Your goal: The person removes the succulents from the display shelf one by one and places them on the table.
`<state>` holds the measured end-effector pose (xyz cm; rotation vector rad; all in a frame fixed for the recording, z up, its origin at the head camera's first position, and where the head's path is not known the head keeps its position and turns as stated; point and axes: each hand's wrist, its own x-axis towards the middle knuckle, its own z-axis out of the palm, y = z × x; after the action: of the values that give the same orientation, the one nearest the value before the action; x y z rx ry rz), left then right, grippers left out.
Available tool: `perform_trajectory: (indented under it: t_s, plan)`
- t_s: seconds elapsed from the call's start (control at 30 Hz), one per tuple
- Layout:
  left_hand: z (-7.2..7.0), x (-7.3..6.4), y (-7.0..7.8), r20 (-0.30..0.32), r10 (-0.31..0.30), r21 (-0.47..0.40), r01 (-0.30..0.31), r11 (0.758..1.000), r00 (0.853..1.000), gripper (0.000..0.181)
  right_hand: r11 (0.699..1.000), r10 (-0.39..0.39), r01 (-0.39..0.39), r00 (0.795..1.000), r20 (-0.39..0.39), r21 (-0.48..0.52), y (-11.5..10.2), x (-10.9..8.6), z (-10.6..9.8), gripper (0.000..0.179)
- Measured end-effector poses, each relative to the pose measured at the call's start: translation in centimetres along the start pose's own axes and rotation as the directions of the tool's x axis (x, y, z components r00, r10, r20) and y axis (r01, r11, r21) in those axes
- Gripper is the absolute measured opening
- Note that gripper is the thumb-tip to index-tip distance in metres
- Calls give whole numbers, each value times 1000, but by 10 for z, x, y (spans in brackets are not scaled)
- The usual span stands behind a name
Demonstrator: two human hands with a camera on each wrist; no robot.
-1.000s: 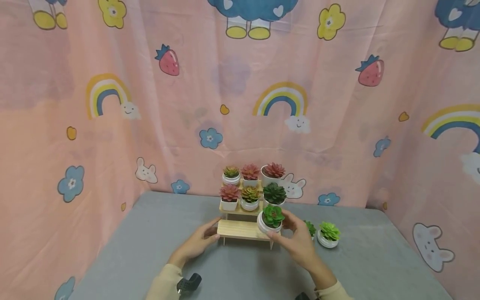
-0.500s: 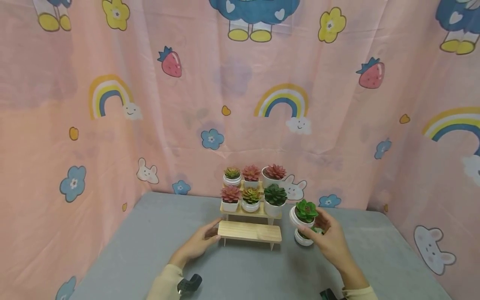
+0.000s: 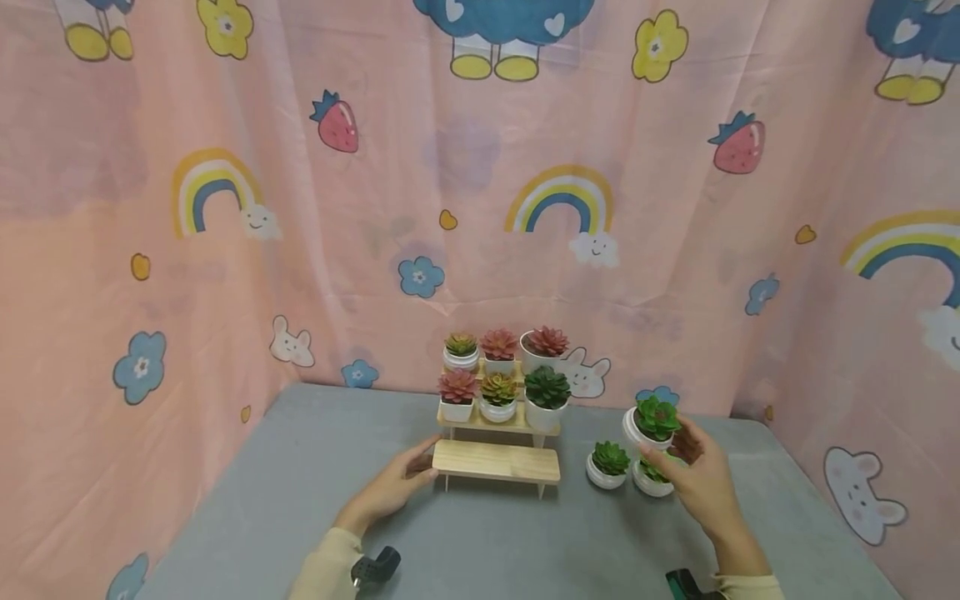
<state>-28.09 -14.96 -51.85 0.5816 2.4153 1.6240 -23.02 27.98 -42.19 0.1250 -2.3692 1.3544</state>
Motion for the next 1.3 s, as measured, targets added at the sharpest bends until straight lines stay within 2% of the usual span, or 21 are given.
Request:
perform_trajectory:
  t_s: [0.37, 0.57, 0.8, 0.93, 1.13, 1.3]
  plan:
    - [-2, 0, -4, 15, -10, 36, 10, 999, 1000, 62, 993, 91, -96, 993, -73, -67, 28, 2, -13, 68]
    - [-3, 2, -2, -4, -28, 54, 28, 998, 1000, 60, 984, 111, -125, 988, -109, -126, 43, 6, -21, 72]
    - [-2, 2, -3, -5, -35, 49, 35, 998, 999, 60, 966, 188, -210, 971, -149, -152, 56, 7, -32, 76]
    - [-1, 1, -3, -4, -39, 47, 40, 998, 999, 60, 951, 237, -262, 959, -154, -167, 62, 6, -36, 80]
    - [-1, 1, -1, -4, -38, 41, 38, 998, 999, 61, 951, 225, -251, 962, -153, -181, 72, 8, -37, 79]
    - [-1, 1, 1, -3, -46, 40, 46, 998, 999, 60, 940, 268, -293, 951, -154, -175, 81, 7, -37, 76]
